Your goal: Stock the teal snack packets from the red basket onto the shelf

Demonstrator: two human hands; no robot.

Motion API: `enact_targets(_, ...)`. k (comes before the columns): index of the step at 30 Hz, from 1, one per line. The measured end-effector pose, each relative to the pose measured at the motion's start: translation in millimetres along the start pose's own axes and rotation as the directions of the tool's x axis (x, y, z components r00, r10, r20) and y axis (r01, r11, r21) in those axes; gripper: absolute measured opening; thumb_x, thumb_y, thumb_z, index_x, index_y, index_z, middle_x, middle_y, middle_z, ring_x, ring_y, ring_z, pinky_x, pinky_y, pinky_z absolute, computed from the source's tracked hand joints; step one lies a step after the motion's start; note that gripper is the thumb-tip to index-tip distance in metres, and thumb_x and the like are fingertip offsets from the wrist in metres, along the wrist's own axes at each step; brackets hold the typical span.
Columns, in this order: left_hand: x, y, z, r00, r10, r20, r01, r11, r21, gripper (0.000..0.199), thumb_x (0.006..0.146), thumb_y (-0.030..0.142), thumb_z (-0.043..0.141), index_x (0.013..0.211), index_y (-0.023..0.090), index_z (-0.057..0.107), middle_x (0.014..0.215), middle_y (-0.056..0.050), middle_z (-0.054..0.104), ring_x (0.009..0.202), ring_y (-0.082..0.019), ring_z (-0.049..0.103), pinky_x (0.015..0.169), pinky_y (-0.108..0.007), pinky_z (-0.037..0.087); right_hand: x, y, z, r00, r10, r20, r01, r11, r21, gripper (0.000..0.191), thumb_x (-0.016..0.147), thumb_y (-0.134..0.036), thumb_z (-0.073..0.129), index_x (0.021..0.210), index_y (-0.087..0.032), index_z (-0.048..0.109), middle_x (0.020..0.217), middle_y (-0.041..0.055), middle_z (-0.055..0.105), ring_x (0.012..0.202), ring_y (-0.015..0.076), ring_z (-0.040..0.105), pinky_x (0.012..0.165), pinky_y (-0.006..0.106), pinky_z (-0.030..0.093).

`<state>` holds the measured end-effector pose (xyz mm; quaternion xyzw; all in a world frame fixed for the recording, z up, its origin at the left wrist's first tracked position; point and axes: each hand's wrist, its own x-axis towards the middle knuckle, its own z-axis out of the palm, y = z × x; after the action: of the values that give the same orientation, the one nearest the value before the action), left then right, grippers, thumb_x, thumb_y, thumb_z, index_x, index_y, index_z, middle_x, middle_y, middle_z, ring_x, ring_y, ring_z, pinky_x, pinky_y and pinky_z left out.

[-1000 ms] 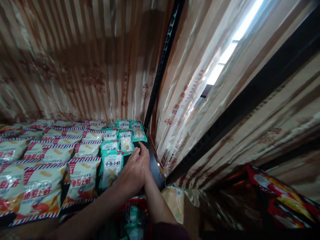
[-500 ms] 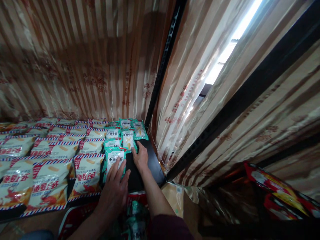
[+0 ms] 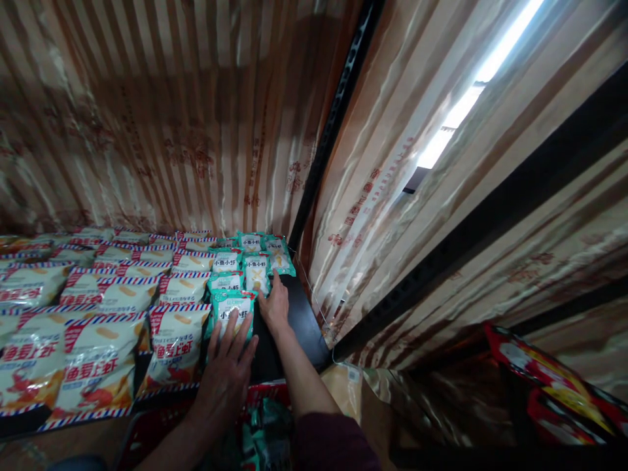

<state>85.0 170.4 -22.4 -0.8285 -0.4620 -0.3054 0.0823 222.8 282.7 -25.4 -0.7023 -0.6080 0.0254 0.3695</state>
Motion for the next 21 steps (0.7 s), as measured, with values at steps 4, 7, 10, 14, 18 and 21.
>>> enact_targets(4,-1,0,0.5,1.000,0.014,-0.023,-0.014,1.000,0.008,0.034,0.077,0.018,0.052,0.106,0.025,0.066,0.136,-0.008,0.049,0.134,-0.031,0.031,0.108,-0.054,0.025,2,3,4,1.000,0.013,-0.023,-0.012,1.000,0.027,0.061,0.081,-0.034,0.056,0.134,-0.009,0.039,0.105,0.0152,0.063,0.097,0.0259,0.057,0.086,0.035,0.043)
enact_targets(7,-2,0,2.9,0.997,0.036,-0.065,-0.035,0.999,0.017,0.033,0.078,0.017,0.051,0.107,0.024,0.066,0.136,-0.009,0.050,0.137,-0.030,0.025,0.109,-0.053,0.023,6,4,6,0.999,0.014,-0.029,-0.012,0.998,0.068,0.061,0.082,-0.034,0.055,0.135,-0.010,0.037,0.107,0.0149,0.063,0.099,0.0256,0.056,0.087,0.035,0.043)
enact_targets(10,-3,-2,7.2,0.993,0.059,-0.098,-0.057,0.998,0.024,0.032,0.079,0.017,0.050,0.106,0.022,0.066,0.135,-0.009,0.051,0.139,-0.029,0.018,0.111,-0.053,0.018,10,4,6,1.000,-0.007,0.006,0.007,0.998,0.063,0.054,0.083,-0.031,0.053,0.133,-0.011,0.043,0.110,0.0153,0.061,0.101,0.0258,0.055,0.090,0.037,0.042)
enact_targets(14,-3,-2,10.4,0.991,0.052,-0.121,-0.050,0.999,0.020,0.033,0.080,0.020,0.051,0.111,0.022,0.064,0.134,-0.009,0.052,0.140,-0.028,0.014,0.112,-0.053,0.012,9,5,8,0.998,-0.055,0.040,0.052,0.997,0.061,0.047,0.085,-0.030,0.050,0.128,-0.010,0.050,0.113,0.0168,0.060,0.106,0.0266,0.054,0.095,0.039,0.039)
enact_targets(18,-3,-1,9.8,0.990,0.023,-0.139,-0.025,1.000,-0.011,0.040,0.081,0.024,0.053,0.120,0.022,0.058,0.136,-0.010,0.050,0.140,-0.030,0.015,0.111,-0.055,0.012,6,7,9,0.998,-0.057,-0.009,0.058,0.992,0.112,0.051,0.083,-0.030,0.051,0.131,-0.014,0.047,0.118,0.0142,0.060,0.110,0.0258,0.052,0.096,0.039,0.039)
enact_targets(21,-3,-1,9.9,0.990,0.013,-0.140,-0.017,0.999,-0.033,0.040,0.082,0.024,0.052,0.121,0.021,0.057,0.137,-0.011,0.048,0.139,-0.030,0.018,0.111,-0.054,0.013,8,7,10,0.998,-0.065,0.023,0.061,0.989,0.131,0.049,0.082,-0.028,0.052,0.129,-0.014,0.050,0.117,0.0134,0.060,0.110,0.0249,0.052,0.097,0.038,0.039)
